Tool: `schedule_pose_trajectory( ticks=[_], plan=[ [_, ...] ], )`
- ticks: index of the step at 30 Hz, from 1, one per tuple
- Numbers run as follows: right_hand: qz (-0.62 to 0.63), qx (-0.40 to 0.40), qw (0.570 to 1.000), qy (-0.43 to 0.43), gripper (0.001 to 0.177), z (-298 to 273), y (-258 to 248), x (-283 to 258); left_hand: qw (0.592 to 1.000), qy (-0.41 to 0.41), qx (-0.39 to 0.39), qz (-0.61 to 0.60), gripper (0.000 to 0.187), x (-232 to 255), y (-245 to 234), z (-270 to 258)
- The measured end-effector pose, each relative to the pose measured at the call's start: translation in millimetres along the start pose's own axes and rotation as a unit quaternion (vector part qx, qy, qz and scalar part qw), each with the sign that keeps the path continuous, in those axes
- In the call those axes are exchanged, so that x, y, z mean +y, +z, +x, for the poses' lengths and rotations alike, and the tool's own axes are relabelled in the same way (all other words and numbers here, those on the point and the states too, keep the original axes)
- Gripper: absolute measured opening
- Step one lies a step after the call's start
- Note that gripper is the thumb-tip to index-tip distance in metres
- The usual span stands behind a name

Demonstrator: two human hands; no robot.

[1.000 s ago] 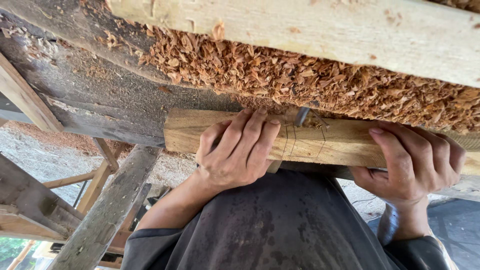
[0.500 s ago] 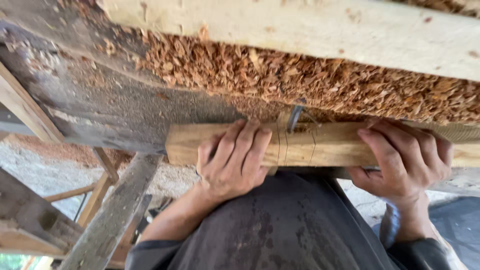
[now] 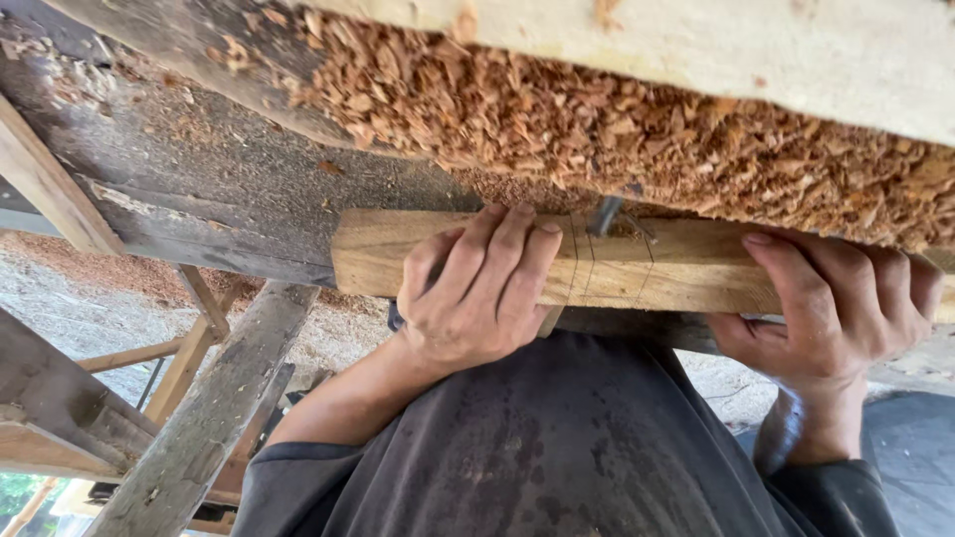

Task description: The person repeatedly places wooden planks onto a fixed metal blade on a workbench and pushes them back and forth to shape the wood. They handle several planks one at a time, inspecting the cut and moving finished pieces aside.

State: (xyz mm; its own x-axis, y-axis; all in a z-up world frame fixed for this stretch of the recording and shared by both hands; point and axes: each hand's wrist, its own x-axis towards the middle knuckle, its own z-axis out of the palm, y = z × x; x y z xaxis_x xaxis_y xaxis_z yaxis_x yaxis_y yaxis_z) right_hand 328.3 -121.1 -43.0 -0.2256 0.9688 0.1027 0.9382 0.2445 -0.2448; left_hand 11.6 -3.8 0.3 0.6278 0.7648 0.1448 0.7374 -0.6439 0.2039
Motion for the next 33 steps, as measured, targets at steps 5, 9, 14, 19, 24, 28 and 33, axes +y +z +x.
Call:
schedule_pose_trajectory(
  ticks=[5,9,14,19,24,28,33],
  plan=[
    [-0.013,-0.015,1.000,0.005,0.049,2,1,4,1.000,0.022,-0.003,-0.001,0.025,-5,1,2],
    [-0.006,0.019,1.000,-0.007,0.050,-2,4,-1,0.998,0.054,-0.008,0.000,0.023,-14,3,4],
    [-0.008,0.002,0.999,0.031,0.052,-11,7,-14,0.994,0.105,0.003,-0.003,0.022,-26,10,14],
    [-0.042,0.026,0.998,-0.030,0.056,-2,13,13,0.998,0.053,0.011,0.012,0.023,-13,12,12],
    [-0.052,0.039,0.997,-0.036,0.051,4,17,21,0.999,0.033,0.013,0.014,0.029,-8,9,3],
    [-0.015,0.039,0.999,0.020,0.046,-12,14,-7,0.999,0.049,-0.004,-0.017,0.027,-12,6,-2],
    [0.015,0.067,0.997,0.047,0.048,0,14,-35,0.997,0.073,0.004,0.009,0.024,-26,-2,11]
  ],
)
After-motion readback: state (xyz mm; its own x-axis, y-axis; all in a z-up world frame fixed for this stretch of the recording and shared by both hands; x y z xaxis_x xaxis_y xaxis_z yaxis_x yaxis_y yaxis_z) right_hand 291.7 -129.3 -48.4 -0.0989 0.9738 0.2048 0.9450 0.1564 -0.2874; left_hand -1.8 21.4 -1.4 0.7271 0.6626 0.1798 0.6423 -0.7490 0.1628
